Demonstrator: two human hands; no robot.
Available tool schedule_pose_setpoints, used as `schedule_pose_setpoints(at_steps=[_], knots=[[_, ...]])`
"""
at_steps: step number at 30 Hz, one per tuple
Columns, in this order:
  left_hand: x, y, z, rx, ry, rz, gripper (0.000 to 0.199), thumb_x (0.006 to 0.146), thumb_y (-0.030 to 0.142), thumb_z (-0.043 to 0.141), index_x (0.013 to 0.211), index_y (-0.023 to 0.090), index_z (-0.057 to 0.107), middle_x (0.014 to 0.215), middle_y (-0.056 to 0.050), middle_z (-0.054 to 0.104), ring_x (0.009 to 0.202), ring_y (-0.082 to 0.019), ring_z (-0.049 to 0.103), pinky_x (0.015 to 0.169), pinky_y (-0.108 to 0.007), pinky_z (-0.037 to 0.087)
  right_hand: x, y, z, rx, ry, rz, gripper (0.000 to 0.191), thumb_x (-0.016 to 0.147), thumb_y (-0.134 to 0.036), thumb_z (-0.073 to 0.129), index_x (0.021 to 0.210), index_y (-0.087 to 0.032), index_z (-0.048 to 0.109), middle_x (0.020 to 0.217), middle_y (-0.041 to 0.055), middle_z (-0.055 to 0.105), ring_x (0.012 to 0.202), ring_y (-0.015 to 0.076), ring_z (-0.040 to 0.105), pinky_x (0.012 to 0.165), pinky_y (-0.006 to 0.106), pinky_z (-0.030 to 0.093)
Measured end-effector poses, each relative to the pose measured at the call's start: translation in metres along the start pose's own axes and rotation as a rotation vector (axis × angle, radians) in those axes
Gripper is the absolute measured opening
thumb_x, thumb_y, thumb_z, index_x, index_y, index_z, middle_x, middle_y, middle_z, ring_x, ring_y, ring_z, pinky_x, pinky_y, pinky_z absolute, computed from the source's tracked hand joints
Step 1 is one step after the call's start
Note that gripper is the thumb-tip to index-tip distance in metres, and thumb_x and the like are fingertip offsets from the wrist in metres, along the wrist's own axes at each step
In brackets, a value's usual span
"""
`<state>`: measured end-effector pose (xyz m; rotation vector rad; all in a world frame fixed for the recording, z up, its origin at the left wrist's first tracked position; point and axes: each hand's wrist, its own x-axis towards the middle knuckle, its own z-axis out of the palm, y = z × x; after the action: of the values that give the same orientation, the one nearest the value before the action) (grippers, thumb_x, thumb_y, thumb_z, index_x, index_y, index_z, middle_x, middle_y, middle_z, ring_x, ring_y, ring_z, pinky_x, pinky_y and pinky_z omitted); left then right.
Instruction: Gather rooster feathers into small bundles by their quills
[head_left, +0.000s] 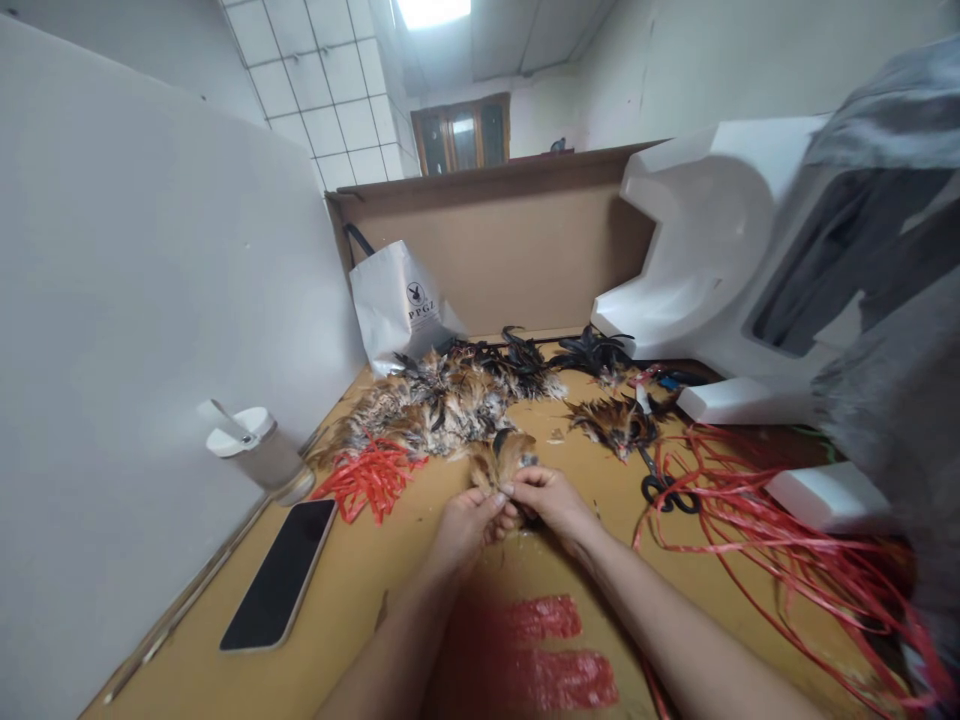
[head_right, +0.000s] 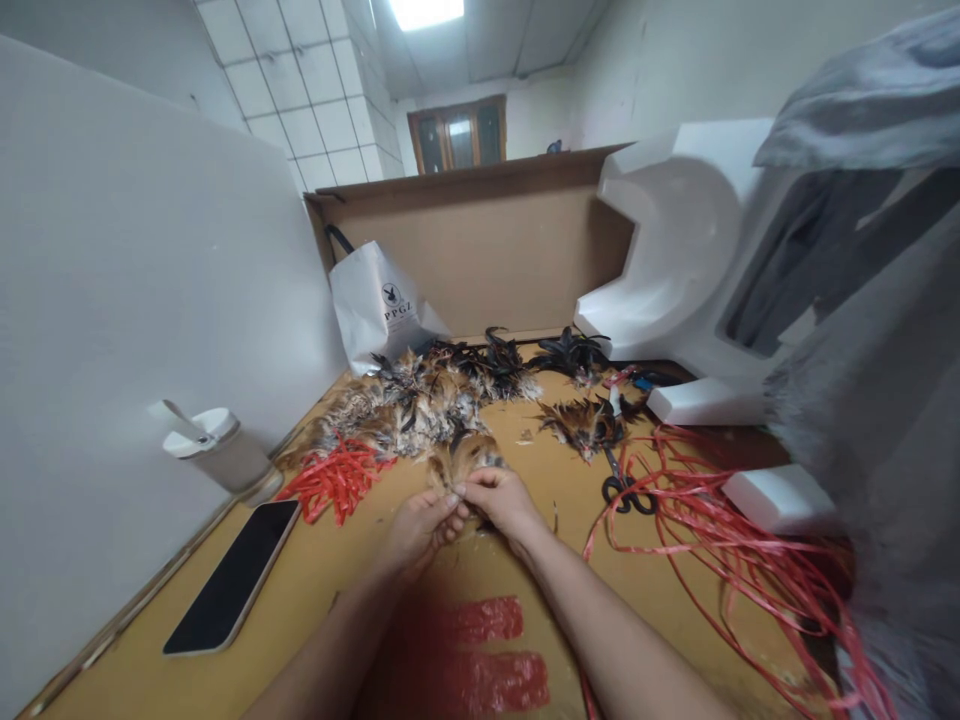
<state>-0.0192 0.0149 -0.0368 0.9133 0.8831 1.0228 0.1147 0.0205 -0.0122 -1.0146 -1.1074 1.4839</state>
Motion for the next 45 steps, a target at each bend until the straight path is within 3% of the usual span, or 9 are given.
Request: schedule_pose_setpoints(at_steps=[7,17,25,29,32,36,40,45], knots=[[0.003,-0.003,-0.002,0.113,0.007,-0.018,0.031,0.063,0.039,0.063,0.062,0.009,0.06,0.048,-0.003,0.057,0.04,-0.007,0.048,0.043,-0.018,0.033,0.003,0.001,-0.004,-0.007,0.066,-0.027,0.026,0.054,-0.034,0.07,0.056,-0.014,0.052,0.04,-0.007,0.045,0.037,0.004,0.033,0.04,0.019,0.022],[0.001,-0.004,-0.001,0.077,-0.007,0.014,0.029,0.064,0.037,0.063,0.064,0.009,0.06,0.054,-0.004,0.059,0.043,-0.007,0.049,0.044,-0.017,0.035,0.0,-0.001,-0.004,0.046,-0.065,-0.027,0.025,0.058,-0.035,0.066,0.058,-0.015,0.051,0.042,-0.0041,0.052,0.039,0.0072,0.044,0.043,0.02,0.031],[0.001,0.003,-0.001,0.212,0.013,0.013,0.029,0.062,0.037,0.064,0.066,0.009,0.064,0.052,-0.005,0.061,0.043,-0.009,0.051,0.047,-0.021,0.038,0.0,-0.003,-0.001,-0.038,-0.033,-0.02,0.027,0.055,-0.036,0.068,0.055,-0.014,0.053,0.043,-0.0041,0.051,0.04,0.0062,0.041,0.043,0.02,0.03],[0.003,0.007,-0.003,0.134,0.078,0.04,0.027,0.061,0.036,0.065,0.064,0.009,0.062,0.053,-0.004,0.061,0.043,-0.008,0.051,0.044,-0.018,0.037,0.006,0.0,-0.011,-0.088,0.049,-0.057,0.026,0.058,-0.038,0.065,0.063,-0.013,0.058,0.042,-0.0058,0.046,0.037,0.0047,0.033,0.04,0.019,0.024],[0.005,0.01,-0.007,-0.049,0.169,0.065,0.024,0.059,0.032,0.067,0.068,0.011,0.061,0.064,-0.005,0.064,0.046,-0.006,0.052,0.043,-0.015,0.036,0.014,0.006,-0.024,-0.237,0.078,-0.115,0.024,0.06,-0.036,0.063,0.064,-0.013,0.06,0.047,-0.004,0.049,0.041,0.0062,0.037,0.042,0.02,0.028],[0.008,0.012,-0.012,-0.214,0.25,0.067,0.022,0.059,0.026,0.068,0.074,0.012,0.06,0.072,-0.005,0.064,0.05,-0.005,0.053,0.043,-0.013,0.036,0.018,0.014,-0.037,-0.612,0.018,-0.152,0.018,0.064,-0.031,0.057,0.061,-0.013,0.06,0.052,-0.0007,0.053,0.046,0.0091,0.044,0.046,0.02,0.031],[0.008,0.013,-0.014,-0.268,0.284,0.079,0.02,0.061,0.023,0.067,0.075,0.011,0.059,0.072,-0.005,0.064,0.05,-0.004,0.052,0.042,-0.013,0.036,0.012,0.014,-0.033,-0.939,0.018,-0.249,0.014,0.067,-0.026,0.052,0.062,-0.016,0.061,0.06,0.0012,0.058,0.054,0.0111,0.048,0.052,0.02,0.032],[0.009,0.012,-0.015,-0.277,0.267,0.098,0.02,0.062,0.023,0.067,0.076,0.011,0.058,0.072,-0.003,0.063,0.05,-0.003,0.052,0.042,-0.012,0.036,0.004,0.01,-0.02,-1.143,0.058,-0.309,0.01,0.068,-0.026,0.054,0.068,-0.019,0.061,0.071,0.0035,0.061,0.065,0.0138,0.052,0.059,0.022,0.032]])
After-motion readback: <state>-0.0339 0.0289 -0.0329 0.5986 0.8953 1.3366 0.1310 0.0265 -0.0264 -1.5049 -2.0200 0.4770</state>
